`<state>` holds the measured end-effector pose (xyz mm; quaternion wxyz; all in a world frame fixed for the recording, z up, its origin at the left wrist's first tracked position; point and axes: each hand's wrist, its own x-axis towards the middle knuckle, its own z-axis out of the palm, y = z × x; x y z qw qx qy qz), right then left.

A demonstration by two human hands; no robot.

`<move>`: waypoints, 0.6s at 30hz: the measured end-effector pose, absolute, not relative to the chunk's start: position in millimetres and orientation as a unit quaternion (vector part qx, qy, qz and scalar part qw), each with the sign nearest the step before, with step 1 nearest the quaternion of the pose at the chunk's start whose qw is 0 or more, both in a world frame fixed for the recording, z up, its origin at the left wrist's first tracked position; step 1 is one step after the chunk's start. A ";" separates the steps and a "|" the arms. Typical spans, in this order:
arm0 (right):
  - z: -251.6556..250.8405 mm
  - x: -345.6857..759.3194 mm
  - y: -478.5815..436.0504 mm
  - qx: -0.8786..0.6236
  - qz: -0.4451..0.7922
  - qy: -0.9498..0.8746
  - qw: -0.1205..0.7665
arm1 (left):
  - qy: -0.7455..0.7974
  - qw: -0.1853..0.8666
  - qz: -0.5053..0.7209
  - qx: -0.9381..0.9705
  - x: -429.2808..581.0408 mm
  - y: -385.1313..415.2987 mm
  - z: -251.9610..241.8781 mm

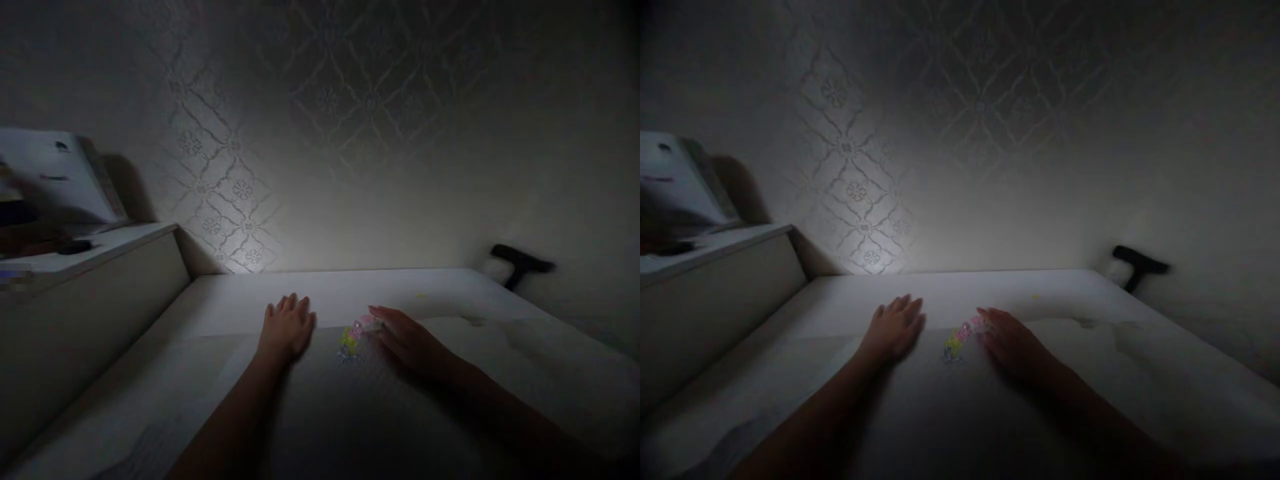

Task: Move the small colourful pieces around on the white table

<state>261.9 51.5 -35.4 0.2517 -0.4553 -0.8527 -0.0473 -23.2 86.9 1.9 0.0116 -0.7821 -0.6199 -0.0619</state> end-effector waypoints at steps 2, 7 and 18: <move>-37.2 262.5 51.9 -0.456 -0.047 -0.852 0.251 | -0.622 0.016 -0.064 -0.780 -23.3 87.5 0.8; -36.1 261.6 50.0 -0.457 -0.073 -0.850 0.250 | -0.619 0.013 -0.059 -0.783 -22.7 85.8 3.3; -21.1 242.0 12.2 -0.423 -0.152 -0.880 0.156 | -0.618 0.009 -0.072 -0.783 -21.4 85.5 2.3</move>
